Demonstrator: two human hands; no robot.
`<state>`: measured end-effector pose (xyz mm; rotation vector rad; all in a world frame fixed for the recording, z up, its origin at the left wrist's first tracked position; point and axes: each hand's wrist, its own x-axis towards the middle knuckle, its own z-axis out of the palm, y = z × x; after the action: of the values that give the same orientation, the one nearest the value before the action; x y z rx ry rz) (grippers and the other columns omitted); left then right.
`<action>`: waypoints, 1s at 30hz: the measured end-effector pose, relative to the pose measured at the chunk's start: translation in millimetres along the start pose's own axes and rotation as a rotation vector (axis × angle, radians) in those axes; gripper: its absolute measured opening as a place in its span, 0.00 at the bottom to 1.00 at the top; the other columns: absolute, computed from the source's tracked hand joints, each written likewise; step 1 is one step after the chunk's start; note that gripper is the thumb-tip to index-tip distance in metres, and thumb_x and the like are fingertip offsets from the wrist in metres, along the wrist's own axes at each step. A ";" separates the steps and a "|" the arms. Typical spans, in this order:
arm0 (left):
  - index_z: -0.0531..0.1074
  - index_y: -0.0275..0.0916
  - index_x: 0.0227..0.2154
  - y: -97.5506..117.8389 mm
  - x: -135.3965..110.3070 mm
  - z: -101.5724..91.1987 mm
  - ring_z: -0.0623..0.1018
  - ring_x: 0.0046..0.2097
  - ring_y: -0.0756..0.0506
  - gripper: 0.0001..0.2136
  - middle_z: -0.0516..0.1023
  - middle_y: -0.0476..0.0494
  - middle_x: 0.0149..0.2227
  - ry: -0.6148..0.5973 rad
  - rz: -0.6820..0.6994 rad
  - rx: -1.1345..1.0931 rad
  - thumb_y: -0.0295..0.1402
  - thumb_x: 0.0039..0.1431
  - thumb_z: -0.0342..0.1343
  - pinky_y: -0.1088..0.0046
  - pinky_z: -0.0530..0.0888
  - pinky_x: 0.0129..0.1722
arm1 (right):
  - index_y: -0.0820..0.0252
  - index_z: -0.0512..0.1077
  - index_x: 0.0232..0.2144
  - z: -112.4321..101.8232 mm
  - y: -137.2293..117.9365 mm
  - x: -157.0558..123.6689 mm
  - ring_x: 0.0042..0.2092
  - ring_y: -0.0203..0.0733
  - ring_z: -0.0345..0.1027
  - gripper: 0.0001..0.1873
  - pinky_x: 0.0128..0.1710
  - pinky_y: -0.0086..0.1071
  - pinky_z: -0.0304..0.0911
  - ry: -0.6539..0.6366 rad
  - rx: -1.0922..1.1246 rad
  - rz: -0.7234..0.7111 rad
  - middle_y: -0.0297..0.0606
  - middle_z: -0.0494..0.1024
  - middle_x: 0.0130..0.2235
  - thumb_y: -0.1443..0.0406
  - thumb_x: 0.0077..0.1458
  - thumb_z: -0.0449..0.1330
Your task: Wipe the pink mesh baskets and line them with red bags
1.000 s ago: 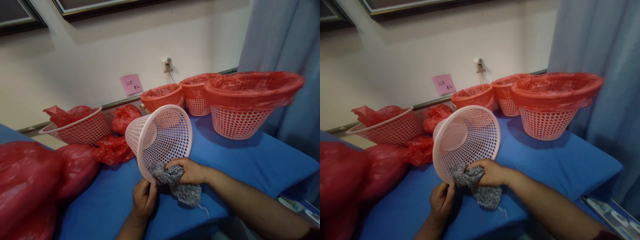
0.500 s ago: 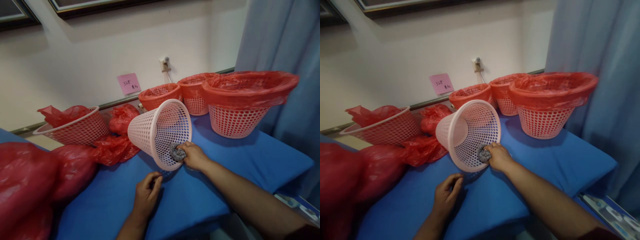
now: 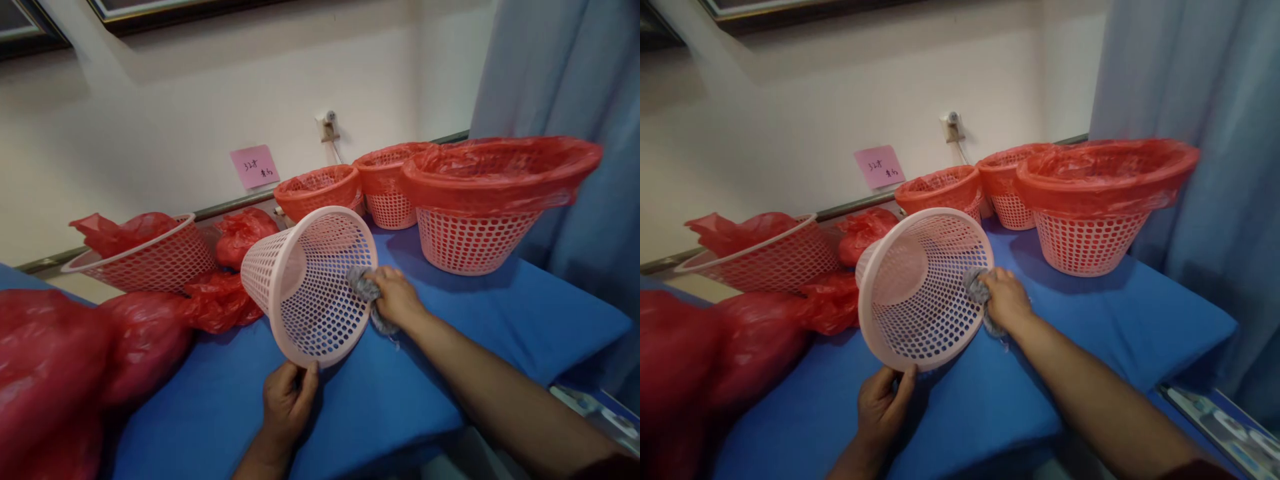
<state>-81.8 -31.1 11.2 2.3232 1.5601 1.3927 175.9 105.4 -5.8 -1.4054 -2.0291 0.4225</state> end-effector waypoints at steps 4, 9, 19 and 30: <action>0.70 0.38 0.20 0.1 0.3 -2.3 0.65 0.18 0.54 0.16 0.64 0.55 0.17 0.017 0.054 0.007 0.31 0.65 0.57 0.78 0.62 0.19 | 0.52 0.72 0.63 -20.2 12.2 10.0 0.57 0.54 0.64 0.33 0.60 0.45 0.61 0.262 -0.092 0.111 0.48 0.69 0.62 0.74 0.55 0.57; 0.75 0.37 0.26 -0.8 -1.7 -1.6 0.71 0.20 0.52 0.12 0.72 0.52 0.19 -0.013 0.008 0.003 0.31 0.66 0.57 0.78 0.68 0.23 | 0.57 0.78 0.55 -5.1 -17.5 -10.3 0.53 0.51 0.70 0.28 0.57 0.43 0.65 -0.123 -0.014 -0.109 0.46 0.78 0.52 0.75 0.51 0.61; 0.78 0.37 0.30 2.2 -7.4 1.4 0.73 0.25 0.51 0.15 0.77 0.49 0.23 0.140 -0.185 -0.029 0.37 0.70 0.54 0.78 0.71 0.29 | 0.51 0.79 0.52 13.1 -41.8 -26.7 0.52 0.43 0.75 0.28 0.56 0.36 0.69 -0.467 0.566 -0.298 0.34 0.81 0.51 0.71 0.47 0.69; 0.77 0.37 0.28 -8.3 -5.0 -6.3 0.74 0.24 0.49 0.15 0.76 0.50 0.22 0.052 -0.260 -0.081 0.42 0.66 0.56 0.77 0.71 0.26 | 0.55 0.75 0.58 -10.5 -17.5 -6.2 0.52 0.51 0.73 0.30 0.54 0.41 0.67 -0.082 -0.018 0.125 0.45 0.79 0.51 0.73 0.52 0.61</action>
<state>-92.7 -33.5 7.9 1.9701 1.7104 1.4324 171.6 92.1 10.3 -1.5541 -2.0207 0.5245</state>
